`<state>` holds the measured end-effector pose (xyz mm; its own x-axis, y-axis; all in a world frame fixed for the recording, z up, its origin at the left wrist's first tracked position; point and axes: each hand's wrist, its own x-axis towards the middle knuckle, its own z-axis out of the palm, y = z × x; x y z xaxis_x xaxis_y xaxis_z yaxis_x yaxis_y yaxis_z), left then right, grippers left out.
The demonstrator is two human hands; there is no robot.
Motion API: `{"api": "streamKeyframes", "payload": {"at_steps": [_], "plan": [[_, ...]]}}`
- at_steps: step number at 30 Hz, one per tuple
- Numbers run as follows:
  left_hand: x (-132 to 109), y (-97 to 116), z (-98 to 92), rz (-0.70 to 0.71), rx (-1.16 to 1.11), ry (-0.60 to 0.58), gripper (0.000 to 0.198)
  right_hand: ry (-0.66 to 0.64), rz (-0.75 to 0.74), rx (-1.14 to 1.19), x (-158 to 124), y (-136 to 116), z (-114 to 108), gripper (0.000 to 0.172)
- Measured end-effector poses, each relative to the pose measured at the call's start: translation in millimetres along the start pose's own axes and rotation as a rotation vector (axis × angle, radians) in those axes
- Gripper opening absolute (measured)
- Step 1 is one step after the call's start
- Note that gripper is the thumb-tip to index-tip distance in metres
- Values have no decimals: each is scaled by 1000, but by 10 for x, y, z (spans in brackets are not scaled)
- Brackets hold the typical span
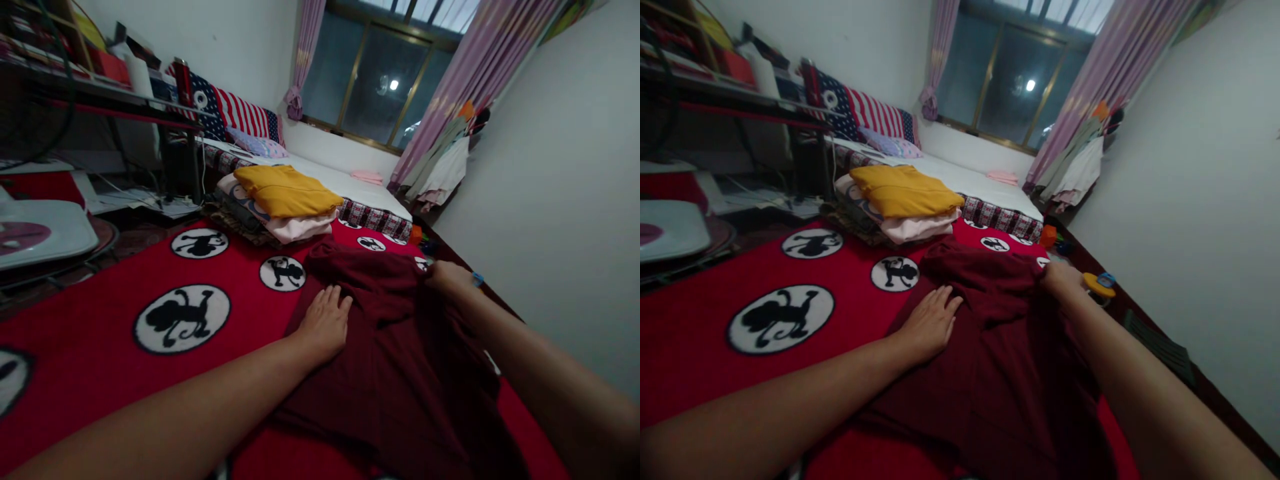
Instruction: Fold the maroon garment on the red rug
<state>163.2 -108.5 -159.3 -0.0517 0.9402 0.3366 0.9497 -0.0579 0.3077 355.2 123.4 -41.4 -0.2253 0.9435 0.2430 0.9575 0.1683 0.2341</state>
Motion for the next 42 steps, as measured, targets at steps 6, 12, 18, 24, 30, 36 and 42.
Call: {"api": "streamKeyframes", "payload": {"at_steps": [6,12,18,24,30,36,42], "plan": [[13,-1,8,21,10,1,48,250,-401,90,-321,-948,-286,30],[33,13,-25,42,-4,-1,49,162,-725,336,-761,-2090,-254,51],[12,33,-47,-8,-27,34,50,246,-312,523,-328,-2019,-109,35],[11,36,-40,-20,-71,30,53,210,-120,544,-19,-1746,199,36],[16,33,-49,-1,-82,-80,54,121,-166,344,-2,-1884,275,36],[23,38,-48,21,-71,-81,53,228,-493,322,102,-2166,42,38],[8,48,-97,8,-71,-56,52,341,-239,547,296,-2258,105,34]]}}
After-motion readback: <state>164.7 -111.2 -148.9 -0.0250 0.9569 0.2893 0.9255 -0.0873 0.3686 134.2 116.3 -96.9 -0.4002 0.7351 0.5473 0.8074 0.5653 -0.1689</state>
